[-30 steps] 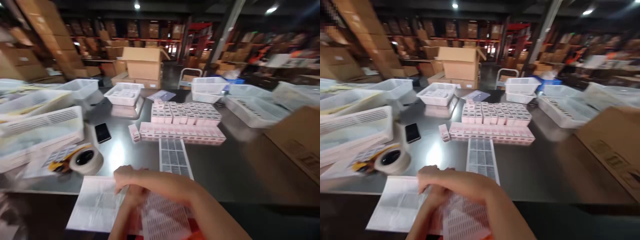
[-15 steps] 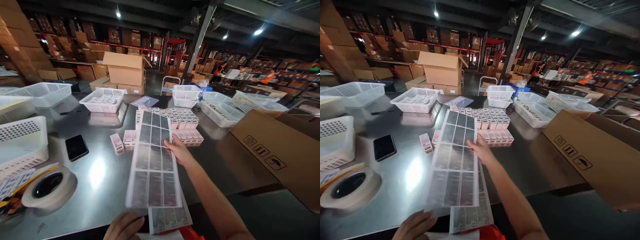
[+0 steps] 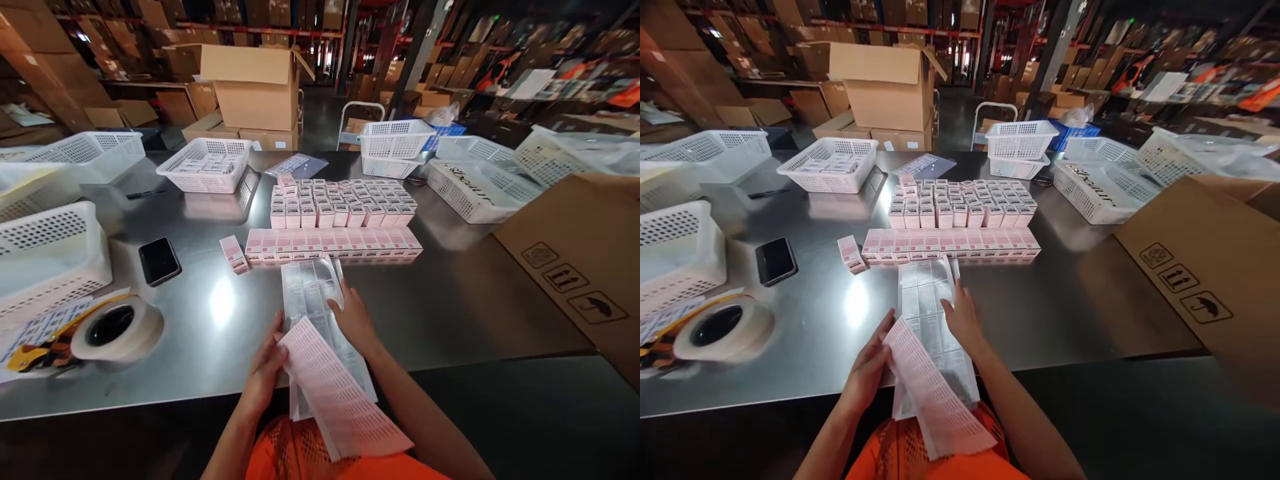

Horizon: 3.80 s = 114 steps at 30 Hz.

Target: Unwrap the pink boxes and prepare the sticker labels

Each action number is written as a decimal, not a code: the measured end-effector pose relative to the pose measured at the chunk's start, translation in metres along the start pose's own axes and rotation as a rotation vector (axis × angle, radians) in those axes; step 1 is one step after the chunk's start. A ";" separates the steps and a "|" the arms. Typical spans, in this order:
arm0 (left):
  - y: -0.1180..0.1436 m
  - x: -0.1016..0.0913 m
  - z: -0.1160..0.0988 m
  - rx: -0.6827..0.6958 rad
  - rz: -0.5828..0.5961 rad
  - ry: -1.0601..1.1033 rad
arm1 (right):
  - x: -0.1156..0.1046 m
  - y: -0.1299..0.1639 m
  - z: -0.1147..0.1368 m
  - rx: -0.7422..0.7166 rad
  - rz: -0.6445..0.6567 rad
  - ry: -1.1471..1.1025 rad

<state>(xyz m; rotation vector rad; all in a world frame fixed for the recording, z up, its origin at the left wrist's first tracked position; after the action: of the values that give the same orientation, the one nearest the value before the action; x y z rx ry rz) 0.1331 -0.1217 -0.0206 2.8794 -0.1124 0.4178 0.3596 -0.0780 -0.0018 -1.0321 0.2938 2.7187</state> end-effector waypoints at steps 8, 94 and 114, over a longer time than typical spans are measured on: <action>-0.011 0.013 0.017 -0.059 0.133 0.123 | -0.001 0.013 -0.003 0.013 -0.126 0.350; -0.071 0.015 -0.135 -0.063 0.204 -1.180 | -0.071 0.056 0.044 -0.921 -0.021 -0.277; -0.071 0.010 -0.141 -0.055 0.213 -1.170 | -0.073 0.064 0.058 -1.045 -0.170 -0.161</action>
<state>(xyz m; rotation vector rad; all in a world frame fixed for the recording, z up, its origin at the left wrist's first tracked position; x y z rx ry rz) 0.1123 -0.0199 0.0984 2.6395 -0.5882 -1.2311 0.3597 -0.1334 0.0967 -0.9215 -1.2908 2.7085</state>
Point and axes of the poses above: each hand's wrist, its own y-axis away from the middle knuckle, its own x-axis out of the palm, z = x × y, the point moved 3 cm from there along -y, towards the middle knuckle
